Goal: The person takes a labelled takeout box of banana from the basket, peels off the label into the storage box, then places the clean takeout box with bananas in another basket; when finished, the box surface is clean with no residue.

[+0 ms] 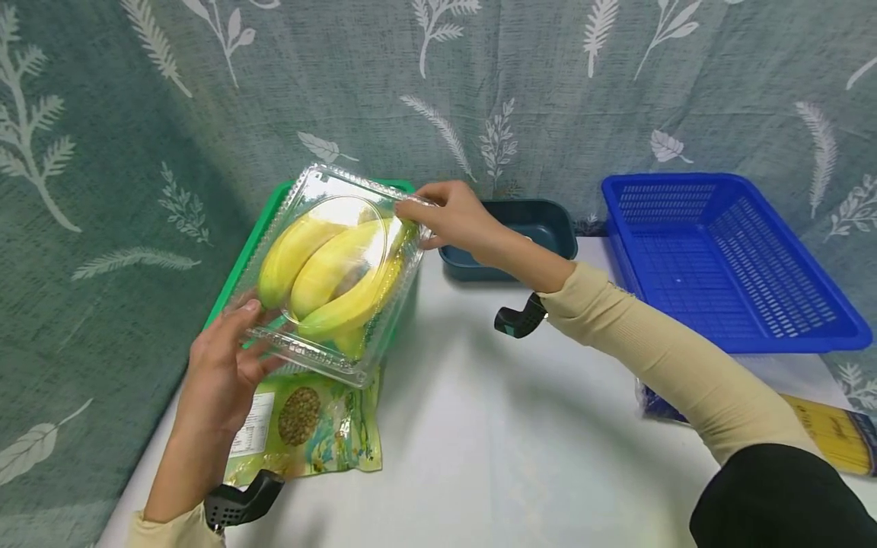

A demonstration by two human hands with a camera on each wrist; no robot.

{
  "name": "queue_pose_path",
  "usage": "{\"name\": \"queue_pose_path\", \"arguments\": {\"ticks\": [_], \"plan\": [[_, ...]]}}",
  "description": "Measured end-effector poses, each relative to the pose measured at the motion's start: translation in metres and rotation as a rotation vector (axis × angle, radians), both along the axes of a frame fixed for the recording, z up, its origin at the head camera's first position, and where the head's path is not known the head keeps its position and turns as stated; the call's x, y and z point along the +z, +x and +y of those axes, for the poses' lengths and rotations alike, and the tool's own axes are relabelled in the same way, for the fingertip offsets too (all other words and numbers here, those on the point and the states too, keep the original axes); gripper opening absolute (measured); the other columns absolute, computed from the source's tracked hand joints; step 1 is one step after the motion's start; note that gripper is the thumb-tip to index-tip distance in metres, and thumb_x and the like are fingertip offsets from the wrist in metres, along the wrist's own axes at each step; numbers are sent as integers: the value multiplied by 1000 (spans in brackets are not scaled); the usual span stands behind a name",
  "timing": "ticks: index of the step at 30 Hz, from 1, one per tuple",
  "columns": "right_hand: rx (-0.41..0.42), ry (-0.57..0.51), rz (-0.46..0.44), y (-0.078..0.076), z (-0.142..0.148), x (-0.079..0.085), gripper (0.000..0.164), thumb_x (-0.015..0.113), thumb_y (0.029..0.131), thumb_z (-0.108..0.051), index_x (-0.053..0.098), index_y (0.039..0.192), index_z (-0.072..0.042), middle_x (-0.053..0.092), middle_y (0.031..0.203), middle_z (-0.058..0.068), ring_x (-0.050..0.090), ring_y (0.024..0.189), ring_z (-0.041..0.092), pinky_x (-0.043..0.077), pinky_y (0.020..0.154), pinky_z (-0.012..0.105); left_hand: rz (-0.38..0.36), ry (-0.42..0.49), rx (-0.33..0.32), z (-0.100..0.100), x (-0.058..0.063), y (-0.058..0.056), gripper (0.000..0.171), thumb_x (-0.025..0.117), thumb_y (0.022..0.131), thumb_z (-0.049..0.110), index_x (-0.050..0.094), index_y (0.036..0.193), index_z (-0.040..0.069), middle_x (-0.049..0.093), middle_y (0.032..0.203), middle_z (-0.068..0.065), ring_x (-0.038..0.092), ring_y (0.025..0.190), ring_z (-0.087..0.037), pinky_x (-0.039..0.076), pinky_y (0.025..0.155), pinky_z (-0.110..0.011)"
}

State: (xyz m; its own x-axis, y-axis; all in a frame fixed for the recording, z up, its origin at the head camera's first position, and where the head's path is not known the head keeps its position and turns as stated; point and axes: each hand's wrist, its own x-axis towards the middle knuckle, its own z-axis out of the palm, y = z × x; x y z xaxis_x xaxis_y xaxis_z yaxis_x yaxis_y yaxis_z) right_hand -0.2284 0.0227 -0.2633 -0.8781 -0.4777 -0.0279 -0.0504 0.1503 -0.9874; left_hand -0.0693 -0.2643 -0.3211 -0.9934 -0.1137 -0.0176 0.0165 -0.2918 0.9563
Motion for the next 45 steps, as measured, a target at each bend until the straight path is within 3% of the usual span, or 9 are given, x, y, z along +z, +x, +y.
{"name": "queue_pose_path", "arguments": {"ticks": [4,8,14,19,23,28,35,39,45], "plan": [[-7,-50,-27,-7,-12,-1,29,61,100,-21,66,120,0,56,129,11,54,120,24,57,86,37,-2,16,19,-6,1,-1,33,53,104,22,53,136,14,52,121,-8,66,103,-20,58,74,-30],[-10,-85,-43,-14,-20,0,30,60,100,-18,65,122,1,54,134,11,51,123,24,56,87,39,-42,22,51,-8,4,-5,37,57,103,24,51,139,14,51,121,-6,64,104,-20,57,75,-30],[-14,-103,-43,-30,-31,-1,34,57,101,-17,58,130,2,47,142,13,47,127,25,56,87,41,-131,36,74,-11,6,-14,57,57,102,29,34,152,14,40,132,-3,53,115,-22,56,81,-30],[-36,-101,-63,-41,-44,-1,40,59,99,-18,55,134,1,49,138,14,52,122,26,57,83,40,-213,68,54,-19,8,-19,72,54,102,34,14,161,23,32,139,-3,32,137,-33,54,90,-31],[-47,-71,-84,-50,-54,-4,40,62,97,-20,56,133,-2,51,134,12,54,119,24,58,81,36,-258,140,23,-24,11,-22,81,54,101,35,-2,161,34,11,159,-11,5,150,-36,51,96,-33],[-77,-37,-77,-61,-64,-11,41,64,97,-21,57,133,-2,54,131,12,58,114,23,59,80,37,-305,227,14,-24,14,-28,85,58,100,35,-2,159,40,-12,164,-10,-11,150,-35,50,98,-36],[-132,45,-127,-77,-79,-20,40,69,95,-26,60,129,-5,56,128,8,60,109,20,58,84,39,-353,308,-11,-26,12,-38,71,59,101,33,14,156,38,-14,163,-10,-8,151,-36,41,107,-39],[-141,121,-95,-82,-86,-25,35,68,96,-25,63,124,-4,54,131,7,61,104,21,59,78,35,-401,340,-2,-28,10,-45,73,59,101,33,13,157,37,-14,163,-8,-5,151,-35,36,109,-40],[-169,226,-38,-86,-93,-27,44,65,99,-29,58,135,-5,52,139,7,64,103,19,58,72,27,-449,410,10,-30,11,-55,76,60,100,32,12,159,37,-16,164,-4,-5,152,-29,35,111,-41]]}}
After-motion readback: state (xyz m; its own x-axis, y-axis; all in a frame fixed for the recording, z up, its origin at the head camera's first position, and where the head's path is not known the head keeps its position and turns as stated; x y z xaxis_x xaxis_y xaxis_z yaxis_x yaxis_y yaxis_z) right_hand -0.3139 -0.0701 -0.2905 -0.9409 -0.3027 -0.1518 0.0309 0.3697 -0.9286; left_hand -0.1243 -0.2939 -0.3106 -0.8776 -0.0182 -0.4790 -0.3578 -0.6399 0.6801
